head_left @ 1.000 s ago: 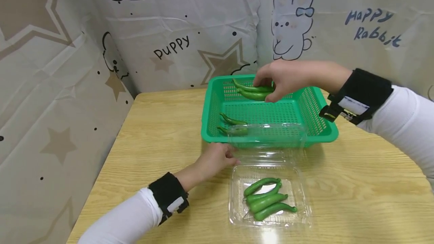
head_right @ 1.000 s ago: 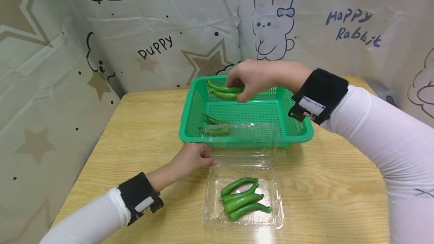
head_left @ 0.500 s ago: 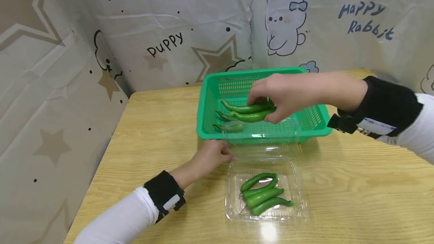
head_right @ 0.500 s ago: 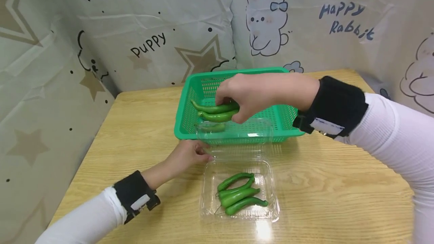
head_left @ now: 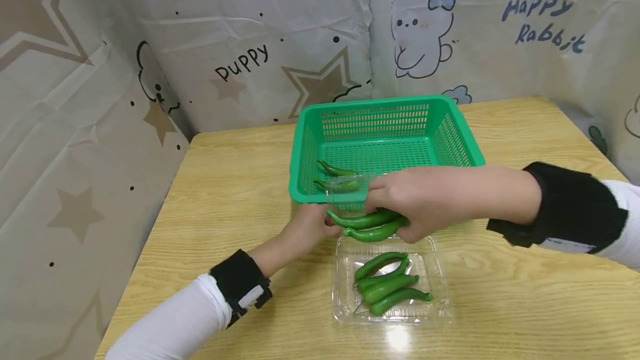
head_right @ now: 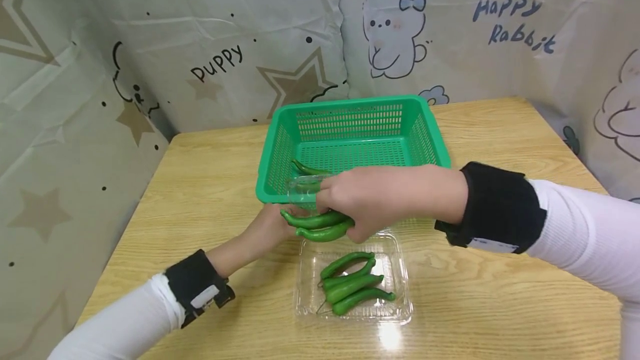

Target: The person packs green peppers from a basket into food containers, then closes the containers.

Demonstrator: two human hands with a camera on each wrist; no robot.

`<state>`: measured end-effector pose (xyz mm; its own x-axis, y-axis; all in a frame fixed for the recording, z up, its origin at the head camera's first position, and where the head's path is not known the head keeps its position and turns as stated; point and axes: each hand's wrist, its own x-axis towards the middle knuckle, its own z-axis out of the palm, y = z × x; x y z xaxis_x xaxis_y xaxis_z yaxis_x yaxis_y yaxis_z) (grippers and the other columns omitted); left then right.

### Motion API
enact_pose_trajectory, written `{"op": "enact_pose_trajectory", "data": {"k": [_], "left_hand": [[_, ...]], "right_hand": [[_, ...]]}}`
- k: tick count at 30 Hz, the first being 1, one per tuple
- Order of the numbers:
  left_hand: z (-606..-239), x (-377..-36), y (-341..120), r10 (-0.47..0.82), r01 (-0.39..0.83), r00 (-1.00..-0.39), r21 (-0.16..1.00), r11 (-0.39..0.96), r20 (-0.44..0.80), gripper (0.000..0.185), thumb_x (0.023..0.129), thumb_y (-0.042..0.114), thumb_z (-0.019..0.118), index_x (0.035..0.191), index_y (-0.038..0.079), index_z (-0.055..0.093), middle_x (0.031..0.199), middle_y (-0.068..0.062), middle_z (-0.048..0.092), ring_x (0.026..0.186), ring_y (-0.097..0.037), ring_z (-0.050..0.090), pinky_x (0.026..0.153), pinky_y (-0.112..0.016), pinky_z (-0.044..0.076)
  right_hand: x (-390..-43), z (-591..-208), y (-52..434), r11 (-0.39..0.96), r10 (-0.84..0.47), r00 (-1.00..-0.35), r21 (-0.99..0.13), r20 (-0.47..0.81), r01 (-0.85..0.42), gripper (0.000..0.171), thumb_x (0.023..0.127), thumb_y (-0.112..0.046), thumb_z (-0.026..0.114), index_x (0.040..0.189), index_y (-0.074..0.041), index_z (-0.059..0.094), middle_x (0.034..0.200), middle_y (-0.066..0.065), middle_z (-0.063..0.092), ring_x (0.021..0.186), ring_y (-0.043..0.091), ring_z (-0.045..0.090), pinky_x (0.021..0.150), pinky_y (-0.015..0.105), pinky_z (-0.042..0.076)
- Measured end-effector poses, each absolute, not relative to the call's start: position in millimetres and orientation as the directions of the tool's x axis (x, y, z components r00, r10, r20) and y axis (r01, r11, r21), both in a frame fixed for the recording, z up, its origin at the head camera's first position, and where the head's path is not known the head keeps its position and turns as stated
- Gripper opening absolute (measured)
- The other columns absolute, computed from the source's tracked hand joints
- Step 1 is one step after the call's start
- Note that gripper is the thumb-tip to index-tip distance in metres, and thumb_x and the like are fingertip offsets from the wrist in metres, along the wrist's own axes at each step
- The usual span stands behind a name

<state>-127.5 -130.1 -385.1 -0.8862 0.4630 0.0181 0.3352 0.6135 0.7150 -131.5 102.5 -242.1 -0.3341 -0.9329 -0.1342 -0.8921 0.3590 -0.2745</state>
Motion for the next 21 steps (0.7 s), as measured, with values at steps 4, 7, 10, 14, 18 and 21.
{"op": "enact_pose_trajectory", "data": {"k": [4,7,10,14,18,21], "left_hand": [[-388,-128,-130,0.465,0.359,-0.884,0.699,0.619,0.042,0.018,0.077,0.003,0.075,0.095,0.002,0.071,0.083,-0.003,0.069,0.072,-0.008,0.057,0.061,-0.018,0.046],[-388,-127,-129,0.453,0.336,-0.892,0.692,0.639,0.015,0.020,0.079,0.007,0.074,0.096,-0.002,0.070,0.079,-0.005,0.070,0.068,-0.007,0.059,0.058,-0.017,0.045],[-387,-126,-129,0.443,0.298,-0.896,0.706,0.642,-0.024,0.024,0.081,0.010,0.074,0.099,-0.005,0.069,0.081,-0.009,0.072,0.068,-0.008,0.063,0.058,-0.018,0.048],[-386,-127,-128,0.443,0.280,-0.895,0.705,0.651,-0.053,0.026,0.082,0.011,0.073,0.101,-0.005,0.068,0.078,-0.007,0.071,0.064,-0.005,0.060,0.054,-0.019,0.046],[-386,-126,-128,0.436,0.276,-0.898,0.692,0.667,-0.063,0.028,0.082,0.012,0.073,0.103,-0.005,0.068,0.079,-0.007,0.072,0.065,-0.005,0.060,0.054,-0.018,0.046],[-387,-126,-128,0.435,0.286,-0.899,0.689,0.666,-0.049,0.026,0.082,0.012,0.073,0.102,-0.005,0.068,0.079,-0.007,0.072,0.066,-0.005,0.061,0.055,-0.018,0.047]], "right_hand": [[-127,-255,103,0.370,-0.927,-0.332,-0.291,-0.172,-0.882,0.028,0.071,-0.007,0.071,0.096,-0.015,0.060,0.084,-0.009,0.048,0.069,0.006,0.043,0.058,0.021,0.040],[-125,-270,102,0.373,-0.924,-0.324,-0.287,-0.204,-0.882,0.027,0.069,-0.006,0.071,0.092,-0.015,0.058,0.082,-0.009,0.047,0.067,0.005,0.042,0.056,0.020,0.039],[-122,-287,101,0.361,-0.925,-0.309,-0.256,-0.223,-0.897,0.027,0.067,-0.005,0.071,0.087,-0.015,0.057,0.079,-0.010,0.046,0.067,0.006,0.041,0.058,0.020,0.039],[-116,-306,98,0.355,-0.917,-0.292,-0.218,-0.273,-0.909,0.027,0.066,-0.006,0.072,0.087,-0.014,0.057,0.079,-0.009,0.048,0.068,0.006,0.043,0.060,0.021,0.042],[-113,-323,96,0.386,-0.891,-0.306,-0.208,-0.336,-0.899,0.028,0.066,-0.008,0.073,0.089,-0.013,0.059,0.081,-0.008,0.050,0.070,0.006,0.046,0.063,0.022,0.046],[-112,-334,97,0.406,-0.880,-0.330,-0.177,-0.343,-0.897,0.027,0.066,-0.008,0.073,0.089,-0.012,0.059,0.081,-0.007,0.051,0.071,0.006,0.047,0.064,0.023,0.048]]}}
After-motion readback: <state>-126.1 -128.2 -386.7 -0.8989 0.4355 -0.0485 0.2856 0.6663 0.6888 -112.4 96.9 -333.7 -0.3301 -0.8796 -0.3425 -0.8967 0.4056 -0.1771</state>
